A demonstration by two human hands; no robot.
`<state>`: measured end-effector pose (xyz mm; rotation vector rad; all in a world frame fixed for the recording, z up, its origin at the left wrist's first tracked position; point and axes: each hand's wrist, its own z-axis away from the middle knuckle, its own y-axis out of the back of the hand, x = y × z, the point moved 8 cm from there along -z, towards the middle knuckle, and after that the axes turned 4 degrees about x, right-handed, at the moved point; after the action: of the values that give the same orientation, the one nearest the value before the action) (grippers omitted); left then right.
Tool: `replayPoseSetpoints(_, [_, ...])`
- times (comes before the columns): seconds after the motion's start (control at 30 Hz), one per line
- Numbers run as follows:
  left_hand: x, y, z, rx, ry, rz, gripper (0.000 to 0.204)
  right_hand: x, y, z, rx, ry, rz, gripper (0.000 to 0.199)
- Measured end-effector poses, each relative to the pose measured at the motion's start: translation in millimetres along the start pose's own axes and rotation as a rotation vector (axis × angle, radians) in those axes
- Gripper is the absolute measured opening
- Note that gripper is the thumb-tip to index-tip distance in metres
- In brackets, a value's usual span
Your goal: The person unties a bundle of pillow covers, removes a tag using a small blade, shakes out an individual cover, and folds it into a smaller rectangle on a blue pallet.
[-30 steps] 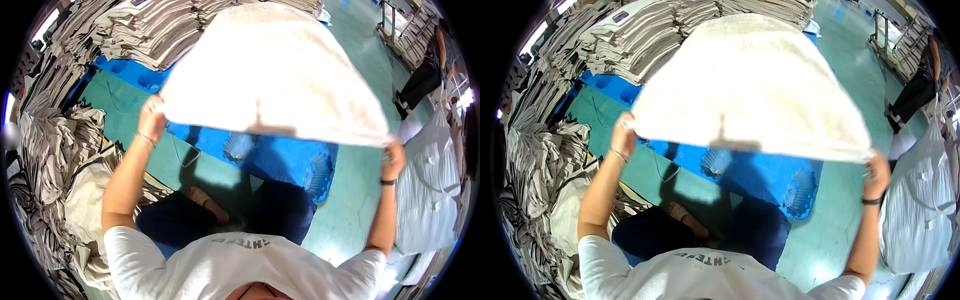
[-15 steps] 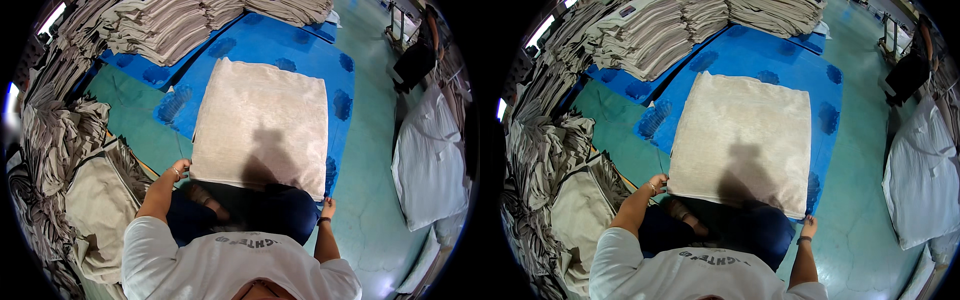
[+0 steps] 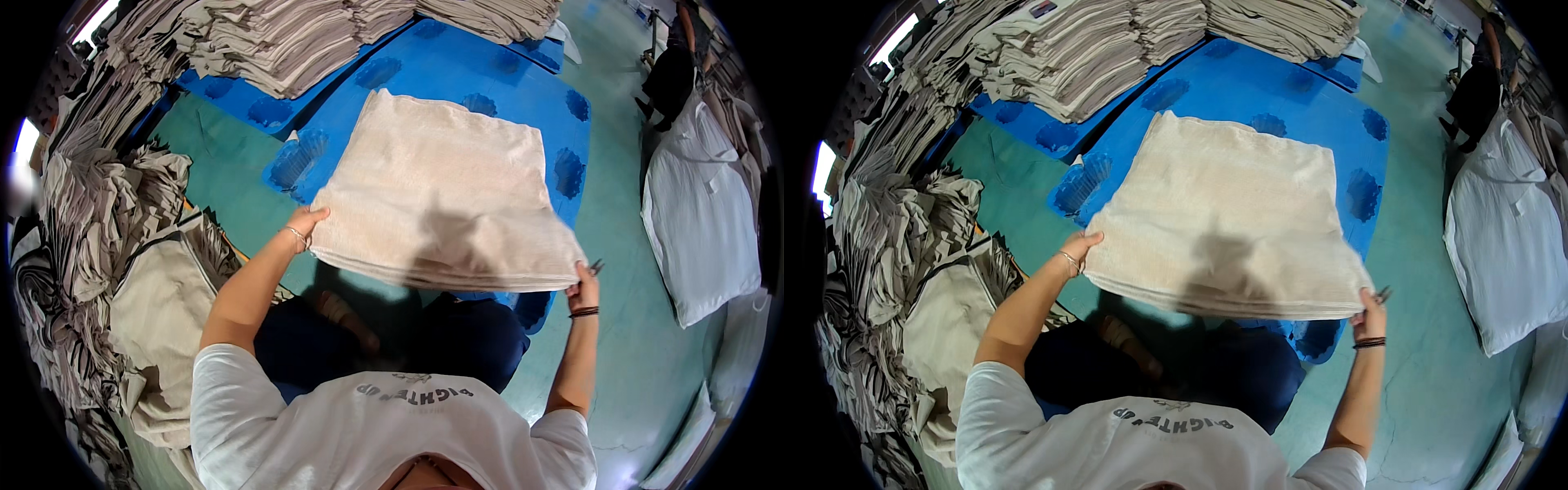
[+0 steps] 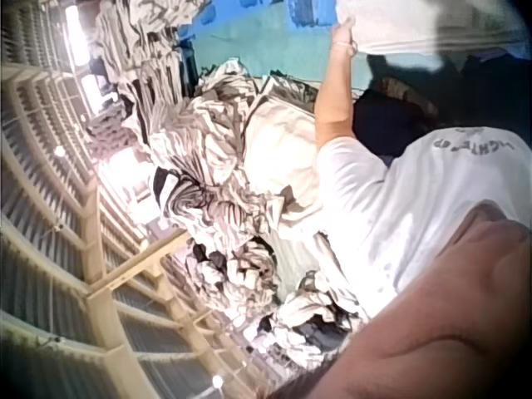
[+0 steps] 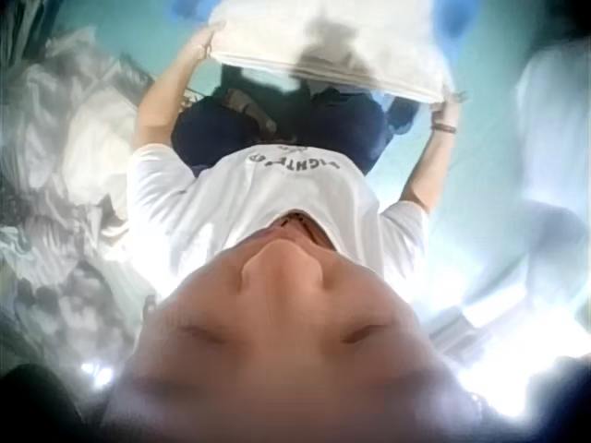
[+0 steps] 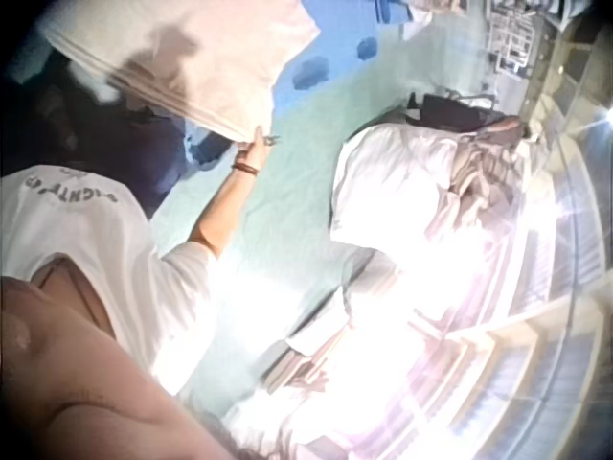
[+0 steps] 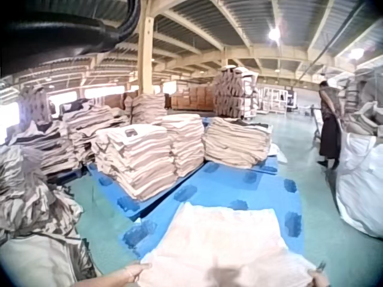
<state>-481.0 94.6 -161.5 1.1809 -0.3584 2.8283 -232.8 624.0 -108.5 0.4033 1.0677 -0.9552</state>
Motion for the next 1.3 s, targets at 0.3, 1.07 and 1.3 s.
replayPoseSetpoints(0.3, [-163.3, -16.4, -18.0, 0.102, 0.227, -0.622, 0.039, 77.8, 156.9, -62.2, 0.548, -0.119, 0.722, 0.016])
replayPoseSetpoints(1.07, [25.8, -54.6, -179.0, 0.399, -0.089, 0.020, 0.059, 180.3, -122.7, -26.7, -0.459, -0.470, 0.083, 0.029])
replayPoseSetpoints(1.3, [25.7, -236.9, -91.5, -0.451, -0.611, -0.617, 0.055, 197.4, -109.4, -46.2, -0.541, -0.372, -0.340, 0.034])
